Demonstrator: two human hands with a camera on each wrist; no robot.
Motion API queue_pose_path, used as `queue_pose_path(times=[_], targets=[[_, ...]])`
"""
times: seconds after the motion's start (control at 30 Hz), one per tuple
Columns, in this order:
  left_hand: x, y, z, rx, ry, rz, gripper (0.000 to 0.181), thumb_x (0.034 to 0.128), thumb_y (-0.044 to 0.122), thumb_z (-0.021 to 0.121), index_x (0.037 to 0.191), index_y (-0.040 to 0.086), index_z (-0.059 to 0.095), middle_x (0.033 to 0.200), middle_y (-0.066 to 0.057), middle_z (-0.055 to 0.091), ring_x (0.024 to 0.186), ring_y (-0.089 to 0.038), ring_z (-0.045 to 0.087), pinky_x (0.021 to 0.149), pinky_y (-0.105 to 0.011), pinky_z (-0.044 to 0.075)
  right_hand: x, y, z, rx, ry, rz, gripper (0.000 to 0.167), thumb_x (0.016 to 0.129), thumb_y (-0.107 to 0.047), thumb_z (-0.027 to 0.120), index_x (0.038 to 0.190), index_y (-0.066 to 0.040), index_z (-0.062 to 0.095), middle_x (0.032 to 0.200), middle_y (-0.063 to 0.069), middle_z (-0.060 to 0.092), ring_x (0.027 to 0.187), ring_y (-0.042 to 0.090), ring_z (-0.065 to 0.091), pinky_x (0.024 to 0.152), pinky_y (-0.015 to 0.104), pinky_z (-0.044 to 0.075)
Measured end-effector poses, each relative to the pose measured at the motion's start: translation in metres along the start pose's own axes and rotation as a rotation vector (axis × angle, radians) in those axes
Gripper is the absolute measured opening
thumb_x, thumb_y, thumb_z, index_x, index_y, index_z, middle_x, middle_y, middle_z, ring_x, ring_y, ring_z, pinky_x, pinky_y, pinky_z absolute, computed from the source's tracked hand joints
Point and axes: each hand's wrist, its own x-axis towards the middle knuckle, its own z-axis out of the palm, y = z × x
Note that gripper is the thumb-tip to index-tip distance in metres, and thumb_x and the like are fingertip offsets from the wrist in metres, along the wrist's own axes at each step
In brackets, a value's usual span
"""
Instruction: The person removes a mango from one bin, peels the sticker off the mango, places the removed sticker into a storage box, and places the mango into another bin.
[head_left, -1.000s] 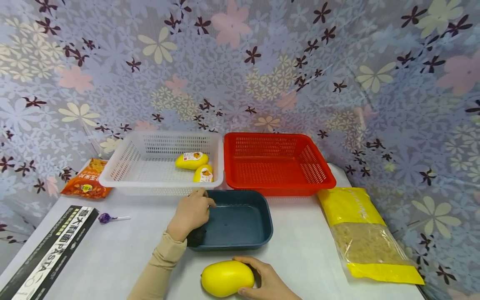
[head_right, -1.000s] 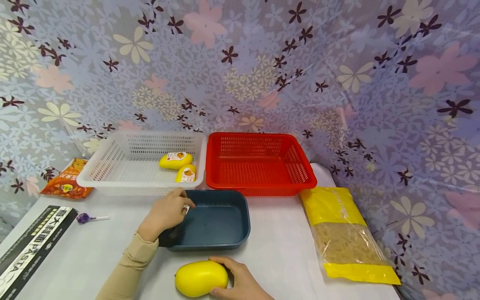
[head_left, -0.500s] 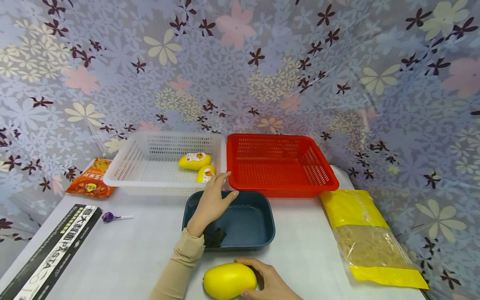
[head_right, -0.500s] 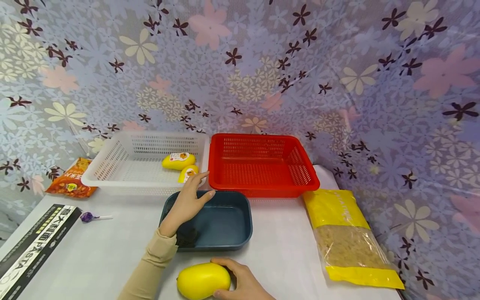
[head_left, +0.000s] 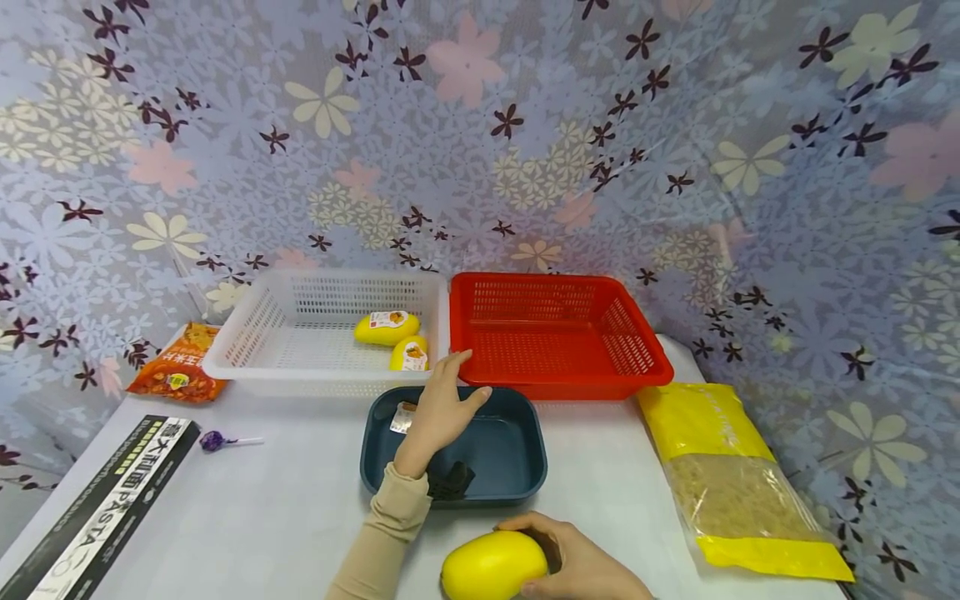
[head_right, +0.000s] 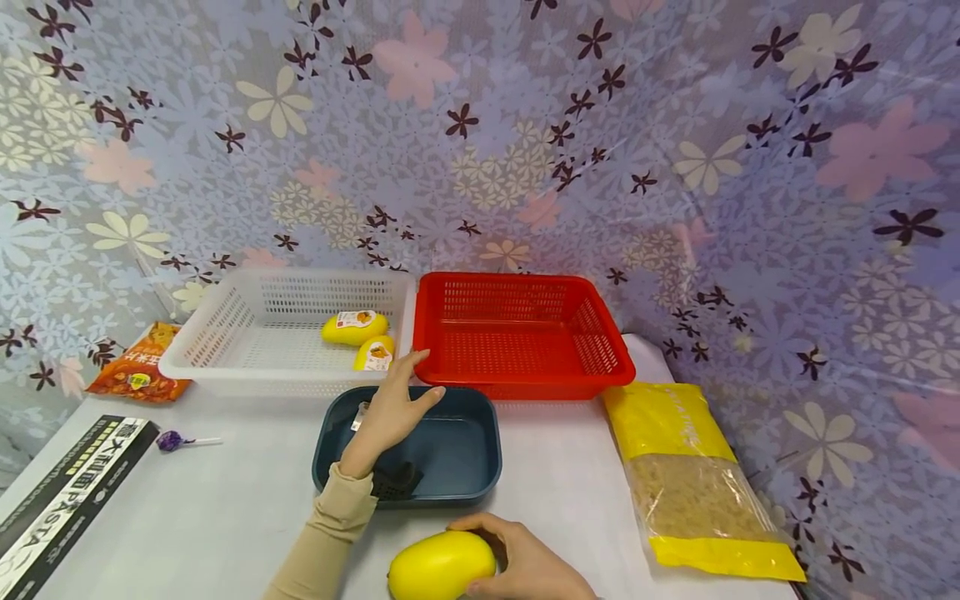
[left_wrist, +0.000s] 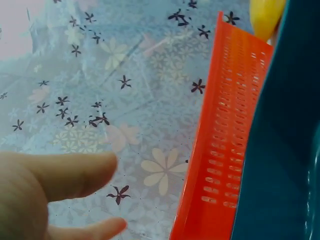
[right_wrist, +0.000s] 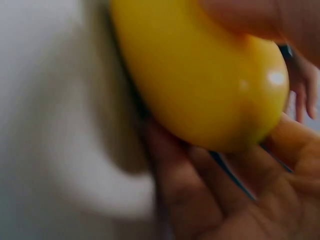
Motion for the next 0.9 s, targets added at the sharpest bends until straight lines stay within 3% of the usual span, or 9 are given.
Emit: queue_pose_path(times=[0.17, 0.33, 0.4, 0.53, 0.6, 0.7, 0.9], targets=[[0.007, -0.003, 0.007, -0.057, -0.063, -0.023, 0.071, 0.0926, 0.031, 0.062, 0.149, 0.003, 0.031, 0.157, -0.025, 0.023, 0.142, -0.045, 0.029, 0.112, -0.063, 0.028, -0.009, -0.003, -0.013, 0.024, -0.041, 0.001, 0.057, 0.085, -0.014, 0.070, 0.137, -0.011, 0.047, 0.133, 0.009, 0.056, 0.109, 0.025, 0.055, 0.095, 0.030, 0.047], [0.013, -0.009, 0.012, -0.118, -0.076, -0.027, 0.080, 0.0922, 0.036, 0.062, 0.152, 0.001, 0.023, 0.160, -0.024, 0.012, 0.146, -0.046, 0.020, 0.113, -0.065, 0.023, -0.022, -0.011, -0.026, -0.024, -0.028, -0.046, 0.056, 0.088, -0.017, 0.070, 0.139, -0.011, 0.047, 0.134, 0.006, 0.056, 0.112, 0.019, 0.055, 0.097, 0.026, 0.045], [0.015, -0.010, 0.014, -0.111, -0.086, -0.031, 0.083, 0.0917, 0.037, 0.063, 0.153, 0.001, 0.020, 0.161, -0.023, 0.009, 0.146, -0.045, 0.018, 0.113, -0.065, 0.023, -0.030, -0.015, -0.033, -0.050, 0.000, -0.111, 0.055, 0.089, -0.015, 0.068, 0.139, -0.010, 0.046, 0.135, 0.005, 0.056, 0.114, 0.017, 0.055, 0.098, 0.025, 0.045], [0.015, -0.014, 0.016, -0.089, -0.096, -0.034, 0.087, 0.0919, 0.035, 0.064, 0.154, 0.000, 0.014, 0.162, -0.022, 0.005, 0.146, -0.045, 0.018, 0.113, -0.064, 0.026, -0.041, -0.022, -0.049, -0.098, 0.065, -0.323, 0.052, 0.091, -0.003, 0.061, 0.140, -0.004, 0.044, 0.137, 0.003, 0.055, 0.118, 0.013, 0.055, 0.098, 0.024, 0.047], [0.015, -0.015, 0.018, -0.079, -0.085, -0.026, 0.088, 0.0922, 0.032, 0.064, 0.154, -0.002, 0.012, 0.162, -0.023, 0.004, 0.146, -0.046, 0.019, 0.111, -0.063, 0.028, -0.043, -0.024, -0.059, -0.124, 0.104, -0.424, 0.053, 0.090, 0.003, 0.059, 0.140, 0.001, 0.042, 0.138, 0.000, 0.055, 0.119, 0.011, 0.055, 0.098, 0.024, 0.048], [0.017, -0.017, 0.025, -0.051, -0.058, -0.017, 0.087, 0.0924, 0.029, 0.064, 0.153, -0.003, 0.012, 0.162, -0.022, 0.003, 0.144, -0.047, 0.024, 0.110, -0.060, 0.033, -0.043, -0.030, -0.075, -0.149, 0.183, -0.478, 0.054, 0.090, 0.007, 0.059, 0.140, 0.004, 0.040, 0.139, -0.008, 0.054, 0.120, 0.007, 0.055, 0.096, 0.022, 0.049], [0.023, -0.021, 0.037, 0.012, 0.045, -0.025, 0.081, 0.0937, 0.026, 0.062, 0.153, -0.004, 0.016, 0.162, -0.020, 0.008, 0.140, -0.043, 0.036, 0.110, -0.054, 0.037, -0.028, -0.050, -0.106, -0.211, 0.303, -0.454, 0.059, 0.089, 0.005, 0.061, 0.142, 0.008, 0.035, 0.135, -0.016, 0.051, 0.114, 0.001, 0.055, 0.093, 0.018, 0.049]])
